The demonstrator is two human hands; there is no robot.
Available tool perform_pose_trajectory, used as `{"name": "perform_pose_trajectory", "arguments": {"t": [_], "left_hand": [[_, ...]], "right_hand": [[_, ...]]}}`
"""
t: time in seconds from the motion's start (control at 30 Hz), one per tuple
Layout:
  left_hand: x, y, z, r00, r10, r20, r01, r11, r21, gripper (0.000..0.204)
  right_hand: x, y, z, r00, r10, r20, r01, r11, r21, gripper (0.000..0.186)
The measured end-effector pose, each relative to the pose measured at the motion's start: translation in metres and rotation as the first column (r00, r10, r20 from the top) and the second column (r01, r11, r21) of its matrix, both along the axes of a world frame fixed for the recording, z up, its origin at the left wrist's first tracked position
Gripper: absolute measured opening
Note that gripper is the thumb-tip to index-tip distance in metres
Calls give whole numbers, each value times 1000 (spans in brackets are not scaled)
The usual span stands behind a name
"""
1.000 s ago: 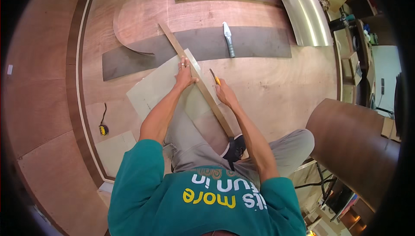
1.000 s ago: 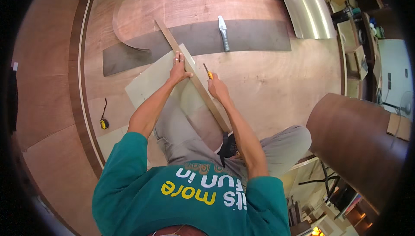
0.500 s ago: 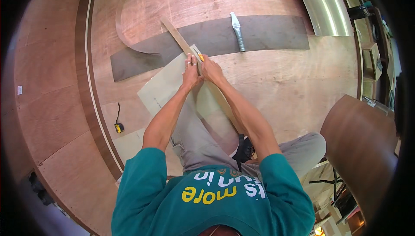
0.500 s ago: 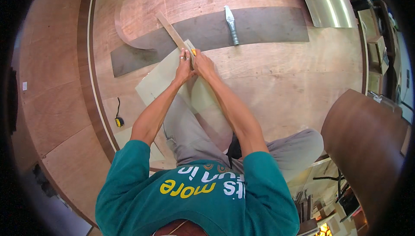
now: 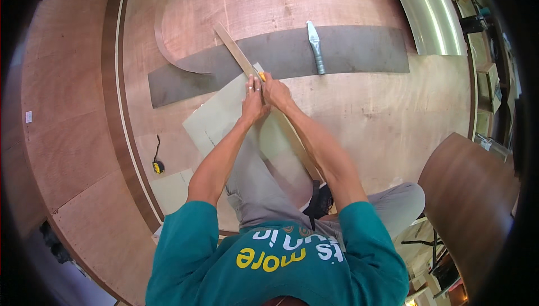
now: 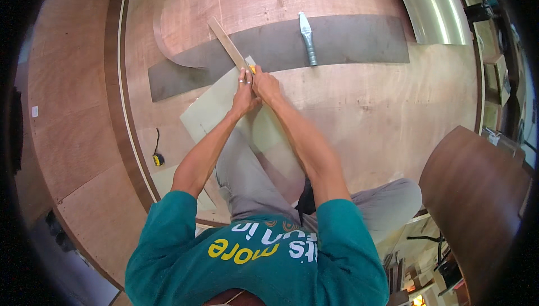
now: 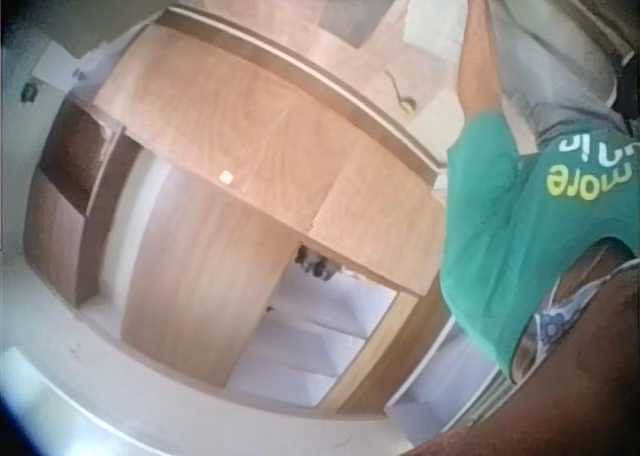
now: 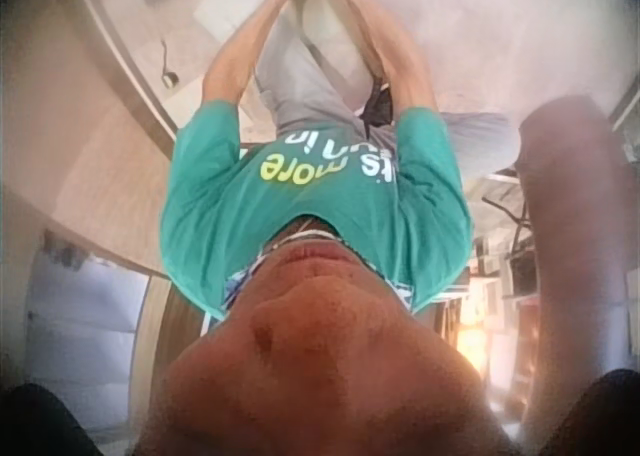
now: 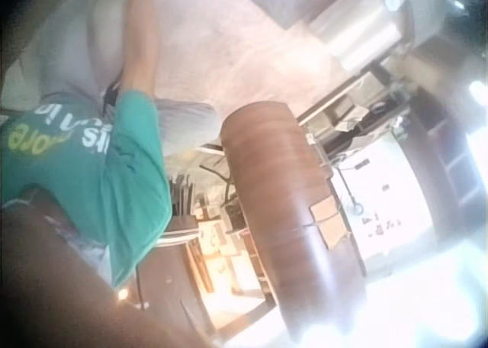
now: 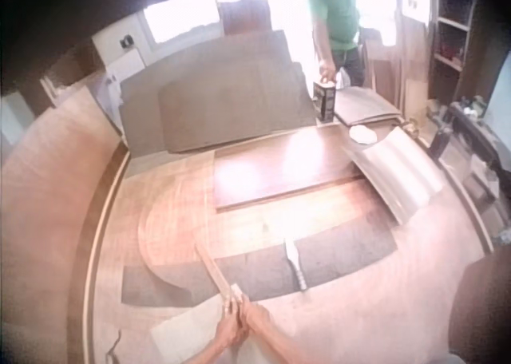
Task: The person measures a tile with a tape measure, aligns a wooden guide over it, and cuts the tile using a utility knife.
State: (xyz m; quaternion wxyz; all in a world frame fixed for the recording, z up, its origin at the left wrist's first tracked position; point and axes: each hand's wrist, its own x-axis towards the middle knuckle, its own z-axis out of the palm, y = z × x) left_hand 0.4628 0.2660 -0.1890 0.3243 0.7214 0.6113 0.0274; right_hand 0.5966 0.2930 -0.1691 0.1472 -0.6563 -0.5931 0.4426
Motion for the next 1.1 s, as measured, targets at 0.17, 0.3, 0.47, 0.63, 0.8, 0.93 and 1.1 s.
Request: {"name": "perform_pose_trajectory", "arguments": {"t": [0.17, 0.3, 0.47, 0.63, 0.8, 0.93, 1.1], "left_hand": [[2, -1, 4, 1000, -9, 19, 9, 1000, 13, 115], [2, 5, -3, 998, -59, -16, 59, 998, 14, 114], [-6, 8, -8, 999, -40, -21, 41, 998, 48, 113], [8, 2, 18, 996, 14, -91, -18, 999, -44, 115], [10, 3, 28, 998, 23, -61, -27, 997, -68, 118], [12, 0, 29, 999, 25, -48, -28, 998, -56, 118], [8, 0, 22, 999, 27, -47, -30, 998, -59, 118]], "right_hand": [[-1, 1, 3, 1000, 7, 0, -7, 1000, 10, 38], [-6, 13, 4, 998, 22, 61, -21, 1000, -12, 41], [-11, 11, 10, 996, 59, 73, -58, 998, -19, 38], [7, -24, 11, 972, 170, 161, -154, 982, -105, 34], [21, -62, 20, 976, 152, 159, -123, 976, -180, 32], [35, -95, 11, 982, 128, 141, -94, 970, -222, 33], [51, -137, 14, 985, 122, 125, -90, 968, -234, 31]]}}
